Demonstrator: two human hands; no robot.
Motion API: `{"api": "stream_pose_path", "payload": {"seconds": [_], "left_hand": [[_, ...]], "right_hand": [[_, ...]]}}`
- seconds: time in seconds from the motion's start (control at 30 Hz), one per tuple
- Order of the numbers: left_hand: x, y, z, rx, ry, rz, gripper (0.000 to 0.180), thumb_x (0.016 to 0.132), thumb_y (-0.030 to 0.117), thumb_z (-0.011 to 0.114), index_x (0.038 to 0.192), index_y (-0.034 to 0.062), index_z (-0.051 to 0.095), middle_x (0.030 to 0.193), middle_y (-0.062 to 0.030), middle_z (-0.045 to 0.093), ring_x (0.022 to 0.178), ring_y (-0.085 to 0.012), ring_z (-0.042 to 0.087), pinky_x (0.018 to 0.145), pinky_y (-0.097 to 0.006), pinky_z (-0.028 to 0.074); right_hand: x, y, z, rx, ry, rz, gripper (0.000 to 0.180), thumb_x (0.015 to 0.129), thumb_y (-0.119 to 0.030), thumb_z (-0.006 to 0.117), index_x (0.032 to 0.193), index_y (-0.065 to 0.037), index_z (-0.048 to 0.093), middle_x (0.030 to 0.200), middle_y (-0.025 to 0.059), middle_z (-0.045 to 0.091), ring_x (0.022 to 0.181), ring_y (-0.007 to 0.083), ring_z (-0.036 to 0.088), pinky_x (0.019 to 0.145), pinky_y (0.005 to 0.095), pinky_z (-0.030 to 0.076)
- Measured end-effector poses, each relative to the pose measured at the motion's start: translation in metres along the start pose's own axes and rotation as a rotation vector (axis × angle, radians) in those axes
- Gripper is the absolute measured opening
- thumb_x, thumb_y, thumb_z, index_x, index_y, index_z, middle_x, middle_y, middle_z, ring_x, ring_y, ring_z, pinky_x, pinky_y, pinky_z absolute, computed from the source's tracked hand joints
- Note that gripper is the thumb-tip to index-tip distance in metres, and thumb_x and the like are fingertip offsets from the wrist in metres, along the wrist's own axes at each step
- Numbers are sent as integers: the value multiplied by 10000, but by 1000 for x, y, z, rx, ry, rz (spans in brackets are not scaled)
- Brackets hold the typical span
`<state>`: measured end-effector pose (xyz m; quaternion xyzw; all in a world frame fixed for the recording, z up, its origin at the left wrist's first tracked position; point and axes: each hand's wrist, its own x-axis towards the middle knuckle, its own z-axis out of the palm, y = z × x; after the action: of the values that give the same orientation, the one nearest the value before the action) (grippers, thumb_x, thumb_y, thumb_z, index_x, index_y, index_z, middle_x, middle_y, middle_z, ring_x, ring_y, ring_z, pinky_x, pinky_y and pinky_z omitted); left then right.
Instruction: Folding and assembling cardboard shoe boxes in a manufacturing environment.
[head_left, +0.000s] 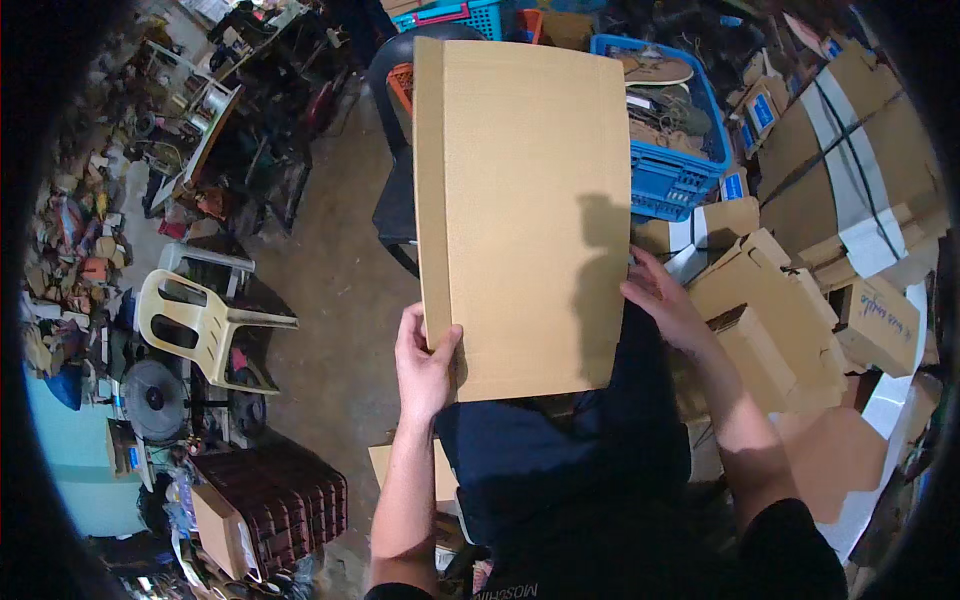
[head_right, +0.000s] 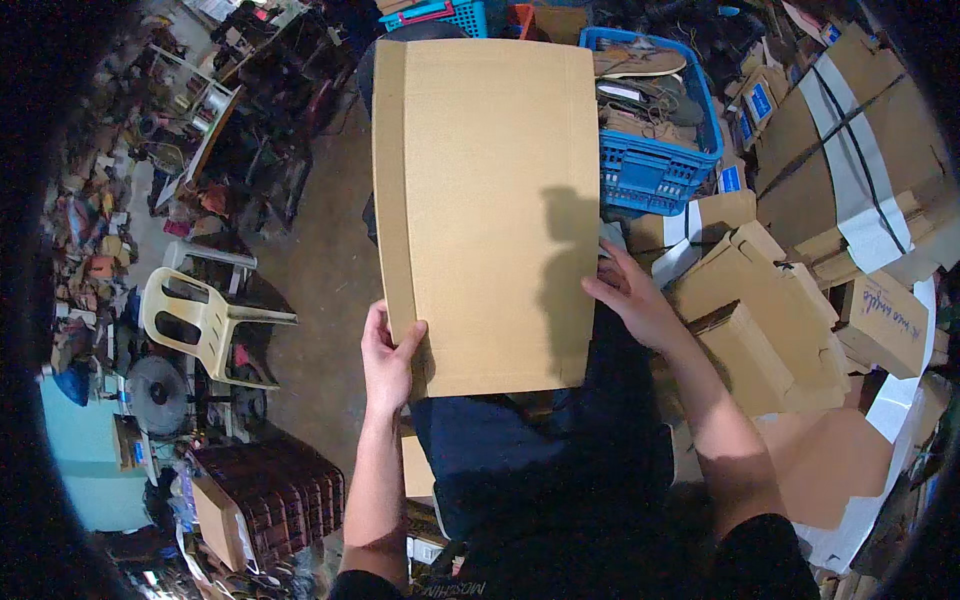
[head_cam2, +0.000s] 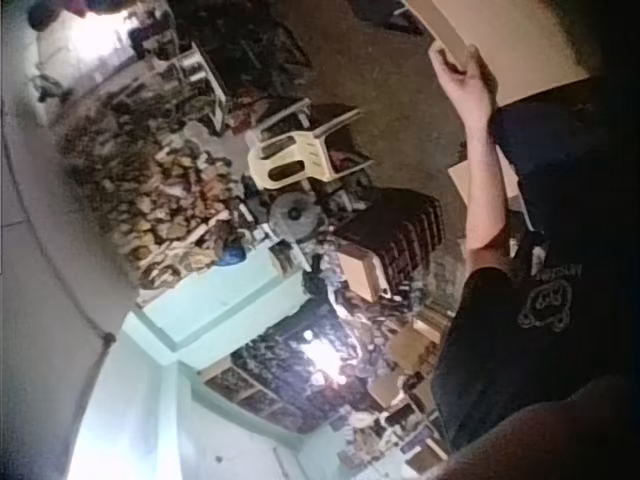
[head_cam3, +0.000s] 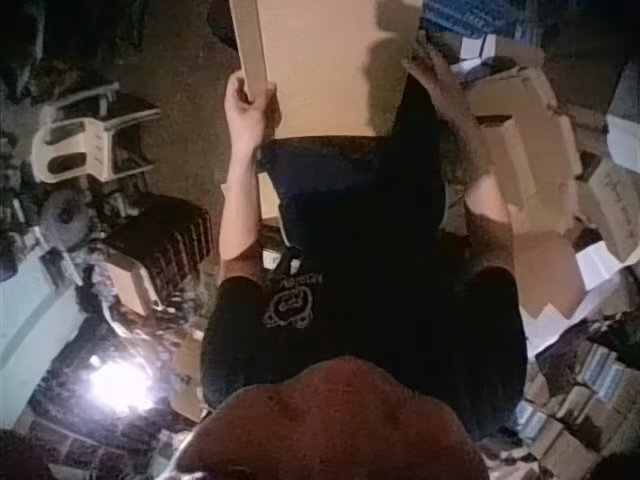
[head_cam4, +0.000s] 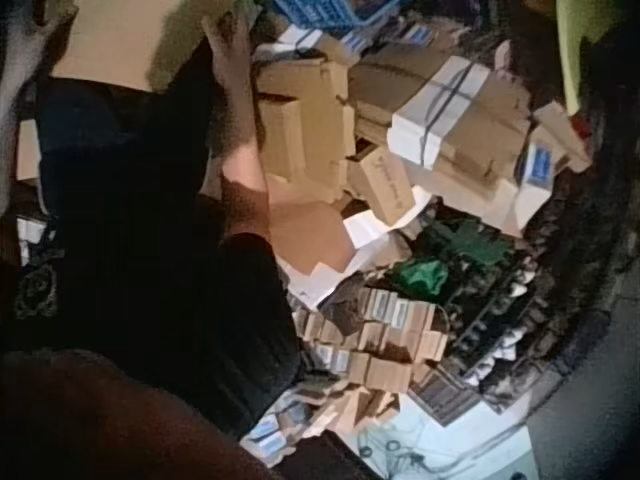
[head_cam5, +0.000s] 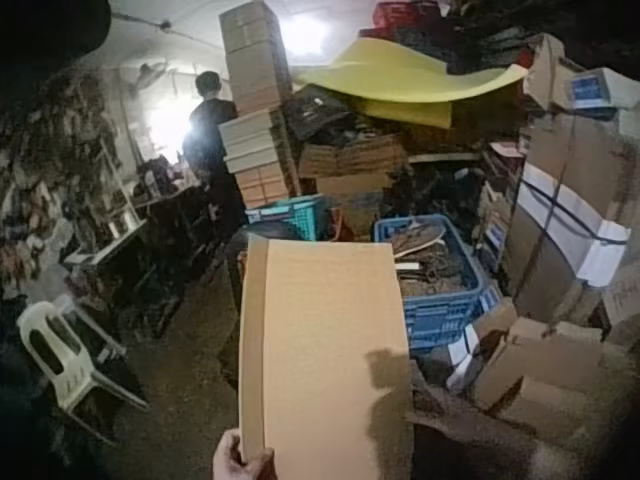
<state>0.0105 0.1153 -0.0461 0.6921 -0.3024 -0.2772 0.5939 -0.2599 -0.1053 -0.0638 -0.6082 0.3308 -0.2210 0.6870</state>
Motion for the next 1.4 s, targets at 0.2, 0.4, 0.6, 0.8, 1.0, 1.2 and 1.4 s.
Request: {"api": "stream_pose_path", "payload": {"seconds": [0.2,0.4,0.6,0.8,1.0,1.2,1.4], "left_hand": [[-42,19,24,-286,176,24,345,1014,59,627,1338,18,516,1136,-43,648,1051,-98,600,940,-298,487],[-94,27,50,81,-1013,-289,468,1066,342,594,1368,-6,514,1214,-136,647,1132,-237,619,1004,-364,484],[-79,88,30,-40,-1394,95,408,1015,337,668,1267,18,685,1211,-145,720,1152,-283,676,1015,-370,515],[14,27,14,704,-171,445,410,896,239,770,1245,40,685,1221,-172,662,1153,-382,615,1041,-464,452],[29,-18,6,908,-317,455,257,849,206,798,1023,33,719,945,-132,704,932,-357,657,913,-427,478],[-5,-44,14,879,-215,656,132,879,95,743,985,17,742,909,-128,719,830,-320,693,748,-410,554],[-23,-42,13,845,-200,678,148,895,85,728,1023,12,743,906,-124,721,801,-310,699,696,-403,563]], "right_hand": [[33,-24,7,-111,-56,-183,472,1029,-234,665,1426,-31,509,1267,86,659,1087,136,626,939,304,506],[67,-87,-10,-234,-103,-308,343,1017,-226,675,1287,-33,590,1152,65,705,998,102,638,881,284,520],[59,-58,-3,-775,-395,-370,459,927,-382,742,1227,-46,656,1119,172,729,1048,333,703,917,415,529],[61,-29,32,-880,-532,-209,401,918,-313,741,1225,-62,678,1102,184,724,1022,382,675,880,457,520],[58,7,44,-976,-478,-471,209,882,-201,717,1012,-51,651,1007,135,666,1013,365,640,860,482,510],[26,37,54,-1262,-268,-808,123,786,-116,678,901,-133,638,927,42,562,990,260,591,835,408,519],[17,38,52,-1267,-307,-842,114,775,-105,633,885,-133,624,947,21,561,1041,240,573,892,391,497]]}}
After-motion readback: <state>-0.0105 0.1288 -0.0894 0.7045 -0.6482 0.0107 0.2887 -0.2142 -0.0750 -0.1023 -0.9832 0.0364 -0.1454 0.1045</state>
